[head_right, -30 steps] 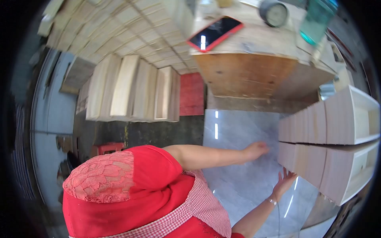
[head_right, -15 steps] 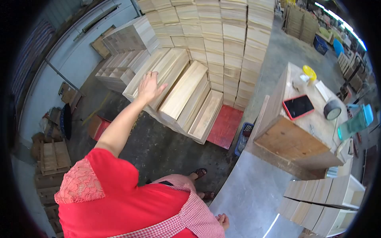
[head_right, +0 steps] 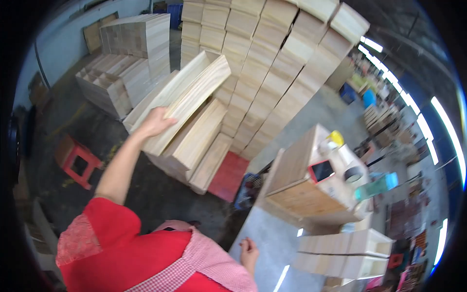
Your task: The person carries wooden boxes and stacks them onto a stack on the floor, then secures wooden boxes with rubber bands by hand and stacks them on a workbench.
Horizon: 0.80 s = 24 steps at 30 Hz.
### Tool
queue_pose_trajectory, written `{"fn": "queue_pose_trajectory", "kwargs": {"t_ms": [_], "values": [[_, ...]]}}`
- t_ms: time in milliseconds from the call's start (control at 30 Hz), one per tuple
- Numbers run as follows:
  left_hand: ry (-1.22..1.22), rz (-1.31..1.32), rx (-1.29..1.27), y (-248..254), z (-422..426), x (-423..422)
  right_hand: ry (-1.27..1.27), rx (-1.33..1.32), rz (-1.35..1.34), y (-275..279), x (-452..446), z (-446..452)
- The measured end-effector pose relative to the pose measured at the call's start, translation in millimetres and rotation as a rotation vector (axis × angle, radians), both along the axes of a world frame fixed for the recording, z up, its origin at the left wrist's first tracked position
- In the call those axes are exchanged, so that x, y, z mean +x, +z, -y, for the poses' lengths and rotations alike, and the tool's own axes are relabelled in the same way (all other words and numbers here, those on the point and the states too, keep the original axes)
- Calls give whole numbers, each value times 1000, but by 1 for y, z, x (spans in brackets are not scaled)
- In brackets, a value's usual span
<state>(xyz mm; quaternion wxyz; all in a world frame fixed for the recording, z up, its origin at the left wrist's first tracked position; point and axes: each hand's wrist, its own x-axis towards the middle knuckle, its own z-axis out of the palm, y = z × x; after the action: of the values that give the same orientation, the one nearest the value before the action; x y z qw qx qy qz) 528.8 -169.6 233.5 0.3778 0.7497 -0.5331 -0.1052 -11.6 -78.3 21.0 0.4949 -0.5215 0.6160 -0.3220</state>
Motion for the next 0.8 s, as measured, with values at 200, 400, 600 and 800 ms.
{"fn": "queue_pose_trajectory", "kwargs": {"t_ms": [200, 400, 600, 800], "values": [[-843, -429, 235, 63, -80, -64, 134, -897, -126, 223, 43, 49], [-1154, -805, 947, 11, -56, -137, 158, -958, -116, 250, -10, 4], [-1356, -206, 866, -12, -20, -223, -215, -835, -31, 178, -49, -49], [-1471, 458, 441, 5, -19, -334, -343, -645, 100, 148, -30, -76]]}}
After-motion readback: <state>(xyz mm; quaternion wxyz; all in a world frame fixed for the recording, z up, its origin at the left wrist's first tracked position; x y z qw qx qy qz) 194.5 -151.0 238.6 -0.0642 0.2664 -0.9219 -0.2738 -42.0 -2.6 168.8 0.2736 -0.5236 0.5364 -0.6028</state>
